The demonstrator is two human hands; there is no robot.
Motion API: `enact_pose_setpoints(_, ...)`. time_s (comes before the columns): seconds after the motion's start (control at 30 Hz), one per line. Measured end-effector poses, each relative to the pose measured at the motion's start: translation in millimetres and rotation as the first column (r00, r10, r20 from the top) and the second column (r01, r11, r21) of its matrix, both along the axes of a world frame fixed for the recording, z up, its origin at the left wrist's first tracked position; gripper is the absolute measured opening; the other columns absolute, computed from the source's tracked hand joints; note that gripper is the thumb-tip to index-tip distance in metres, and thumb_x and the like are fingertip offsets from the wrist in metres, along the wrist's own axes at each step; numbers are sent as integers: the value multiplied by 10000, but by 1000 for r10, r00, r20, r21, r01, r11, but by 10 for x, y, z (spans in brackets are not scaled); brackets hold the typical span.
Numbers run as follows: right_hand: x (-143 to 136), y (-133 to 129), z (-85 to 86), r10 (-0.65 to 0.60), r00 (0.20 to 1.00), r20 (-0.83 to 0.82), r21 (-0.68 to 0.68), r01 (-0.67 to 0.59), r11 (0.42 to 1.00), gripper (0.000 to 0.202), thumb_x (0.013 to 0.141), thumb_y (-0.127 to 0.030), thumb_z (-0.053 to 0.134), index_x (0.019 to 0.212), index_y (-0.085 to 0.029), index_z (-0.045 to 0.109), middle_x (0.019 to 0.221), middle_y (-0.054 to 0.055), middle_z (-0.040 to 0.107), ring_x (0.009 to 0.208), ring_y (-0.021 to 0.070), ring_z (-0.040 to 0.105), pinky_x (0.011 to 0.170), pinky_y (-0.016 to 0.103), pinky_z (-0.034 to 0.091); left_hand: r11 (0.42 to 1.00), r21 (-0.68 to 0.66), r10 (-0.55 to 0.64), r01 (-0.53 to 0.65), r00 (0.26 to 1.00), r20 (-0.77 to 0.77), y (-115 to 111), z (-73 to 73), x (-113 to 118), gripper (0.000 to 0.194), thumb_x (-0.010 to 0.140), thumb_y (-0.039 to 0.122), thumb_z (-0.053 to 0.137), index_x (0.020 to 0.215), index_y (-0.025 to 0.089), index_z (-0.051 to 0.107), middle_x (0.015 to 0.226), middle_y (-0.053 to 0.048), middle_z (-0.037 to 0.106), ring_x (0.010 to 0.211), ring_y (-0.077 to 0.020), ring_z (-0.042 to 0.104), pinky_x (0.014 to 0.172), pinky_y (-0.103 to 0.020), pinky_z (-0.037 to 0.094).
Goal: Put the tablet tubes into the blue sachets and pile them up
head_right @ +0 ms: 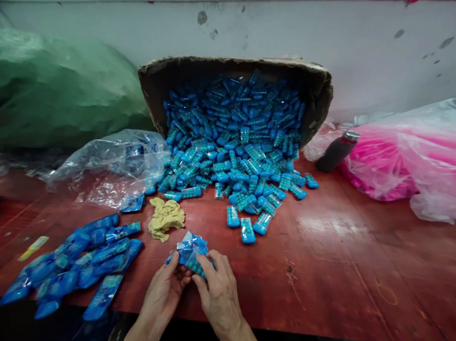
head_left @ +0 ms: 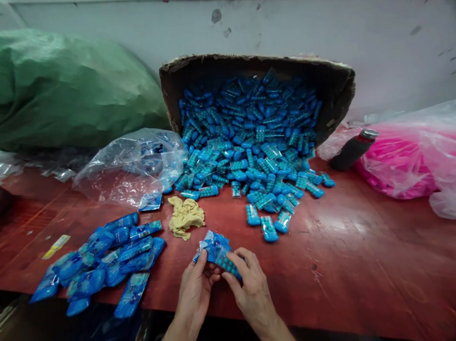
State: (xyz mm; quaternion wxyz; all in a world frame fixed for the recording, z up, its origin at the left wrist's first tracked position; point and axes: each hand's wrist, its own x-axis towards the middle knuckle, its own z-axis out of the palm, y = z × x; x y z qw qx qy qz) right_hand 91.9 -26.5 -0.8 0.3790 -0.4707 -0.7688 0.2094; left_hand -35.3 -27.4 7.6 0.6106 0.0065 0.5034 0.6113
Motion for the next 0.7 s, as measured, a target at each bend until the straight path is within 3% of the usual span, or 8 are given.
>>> enact_pose_setpoints(0.4, 28, 31, -23, 111, 994, 4, 131, -111, 985, 354, 831, -104, 487, 1152, -249, 528, 1060, 79, 532, 951, 214, 491, 800, 371, 469, 998, 38, -52, 52, 999, -3, 17, -4, -118, 238, 557, 293, 755, 631, 123, 605, 482, 14, 596, 433, -83, 537, 411, -187, 476)
enact_pose_setpoints(0.6, 68, 75, 19, 127, 979, -162, 21, -125, 992, 356, 798, -131, 546, 1130, -261, 535, 1074, 68, 525, 975, 207, 502, 826, 351, 464, 993, 82, -77, 81, 995, -57, -6, 7, -199, 234, 582, 305, 738, 644, 124, 602, 526, 15, 607, 484, -95, 555, 435, -203, 484)
enact_pose_setpoints(0.7, 87, 93, 97, 173, 952, -254, -86, -201, 976, 372, 765, -128, 590, 1112, -256, 553, 1056, 58, 529, 969, 194, 517, 840, 322, 450, 994, 64, -85, 89, 994, -65, -27, -18, -198, 236, 601, 316, 724, 673, 125, 603, 541, 13, 610, 493, -100, 560, 441, -209, 480)
